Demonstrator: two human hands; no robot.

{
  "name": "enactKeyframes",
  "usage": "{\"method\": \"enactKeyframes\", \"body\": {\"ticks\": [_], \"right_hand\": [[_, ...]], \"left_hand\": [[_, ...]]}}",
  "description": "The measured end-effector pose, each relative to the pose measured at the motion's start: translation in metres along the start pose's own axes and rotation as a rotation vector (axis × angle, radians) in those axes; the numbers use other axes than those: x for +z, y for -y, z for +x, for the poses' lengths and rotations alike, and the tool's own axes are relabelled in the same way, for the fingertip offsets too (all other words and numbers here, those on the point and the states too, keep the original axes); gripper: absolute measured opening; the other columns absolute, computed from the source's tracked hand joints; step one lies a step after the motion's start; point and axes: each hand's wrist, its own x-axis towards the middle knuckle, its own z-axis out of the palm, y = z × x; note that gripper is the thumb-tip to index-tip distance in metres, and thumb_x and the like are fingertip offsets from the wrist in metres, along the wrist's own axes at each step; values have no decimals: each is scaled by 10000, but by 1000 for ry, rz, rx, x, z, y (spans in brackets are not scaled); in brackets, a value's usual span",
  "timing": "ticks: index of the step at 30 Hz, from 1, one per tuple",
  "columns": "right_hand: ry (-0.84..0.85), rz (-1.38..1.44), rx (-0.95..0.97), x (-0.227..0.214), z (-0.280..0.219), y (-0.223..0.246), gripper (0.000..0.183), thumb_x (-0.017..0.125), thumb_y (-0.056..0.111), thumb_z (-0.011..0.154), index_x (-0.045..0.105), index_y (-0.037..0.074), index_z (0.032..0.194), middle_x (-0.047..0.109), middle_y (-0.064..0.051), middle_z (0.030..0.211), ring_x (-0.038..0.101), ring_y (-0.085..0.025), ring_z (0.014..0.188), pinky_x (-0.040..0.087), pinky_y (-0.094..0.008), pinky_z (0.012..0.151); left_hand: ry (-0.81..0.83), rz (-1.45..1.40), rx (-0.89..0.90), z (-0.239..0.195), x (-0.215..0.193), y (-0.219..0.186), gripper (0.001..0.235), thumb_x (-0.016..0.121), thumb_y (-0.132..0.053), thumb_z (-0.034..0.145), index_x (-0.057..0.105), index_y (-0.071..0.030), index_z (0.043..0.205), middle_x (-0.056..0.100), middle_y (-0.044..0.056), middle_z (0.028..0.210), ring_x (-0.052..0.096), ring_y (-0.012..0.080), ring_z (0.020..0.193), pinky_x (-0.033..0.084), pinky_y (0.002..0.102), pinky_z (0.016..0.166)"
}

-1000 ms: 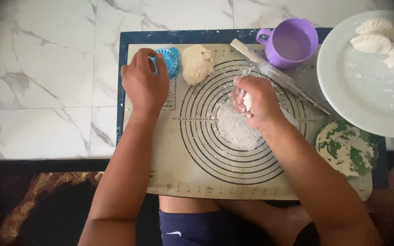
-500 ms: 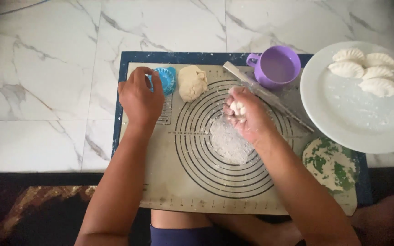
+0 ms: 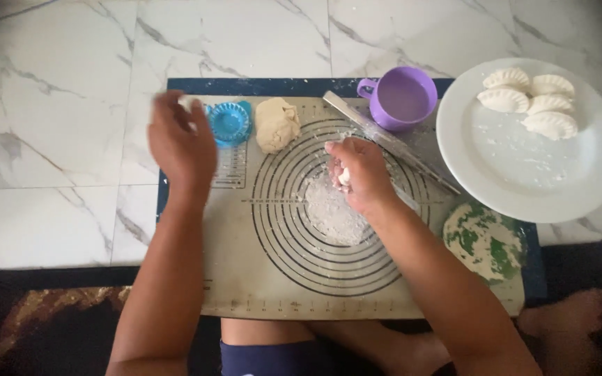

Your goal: A person is preparing dough balls and using a plastic mold to create dumplings on a silicone mat.

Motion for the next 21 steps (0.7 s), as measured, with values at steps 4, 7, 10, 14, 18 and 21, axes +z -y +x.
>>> {"method": "enactKeyframes", "body": {"ticks": [4, 7, 10, 14, 18, 21], "right_hand": [[11, 82, -14, -3, -1, 4, 407, 767, 151, 891, 492, 126, 593, 457, -87, 426, 486, -168, 306, 295, -238, 255], [61, 161, 65, 2, -6, 28, 328, 718, 255, 951, 585, 159, 667, 573, -60, 539, 576, -157, 452, 372, -224, 365], [153, 327, 139, 8, -11, 46, 205, 715, 243, 860, 680, 94, 996, 772, -150, 1000, 750, -238, 882, 604, -335, 791], [65, 269, 134, -1, -8, 44, 283, 710, 256, 883, 663, 67, 1088, 729, -140, 970, 726, -245, 825, 601, -319, 703], [-107, 369, 172, 6, -13, 48, 191, 705, 221, 803, 586, 123, 690, 543, -86, 597, 497, -197, 453, 315, -267, 386], [43, 402, 13, -5, -21, 41, 277, 673, 199, 937, 546, 142, 697, 512, -1, 537, 422, -122, 371, 259, -258, 336]], "left_hand": [[-5, -210, -127, -1, -2, -3, 200, 632, -48, 1031, 570, -132, 1201, 669, 42, 811, 692, 255, 712, 527, 386, 697], [-8, -198, -95, -4, 3, -12, 156, 650, -43, 1020, 589, -101, 1152, 614, 34, 740, 644, 238, 662, 495, 389, 664], [44, -163, -72, -7, 7, -10, 131, 692, -49, 1000, 639, -93, 1111, 596, 4, 701, 607, 215, 621, 474, 369, 652], [30, -160, 24, -9, 12, -6, 114, 697, -77, 1001, 622, -120, 1075, 570, -20, 703, 608, 202, 620, 479, 371, 667], [12, -164, 48, -7, 13, 1, 71, 681, -88, 1016, 630, -116, 1056, 560, -26, 693, 598, 196, 605, 468, 358, 662], [56, -174, 106, -5, 6, -5, 82, 703, -16, 974, 639, -43, 1018, 544, 20, 768, 480, 163, 639, 427, 320, 717]]}}
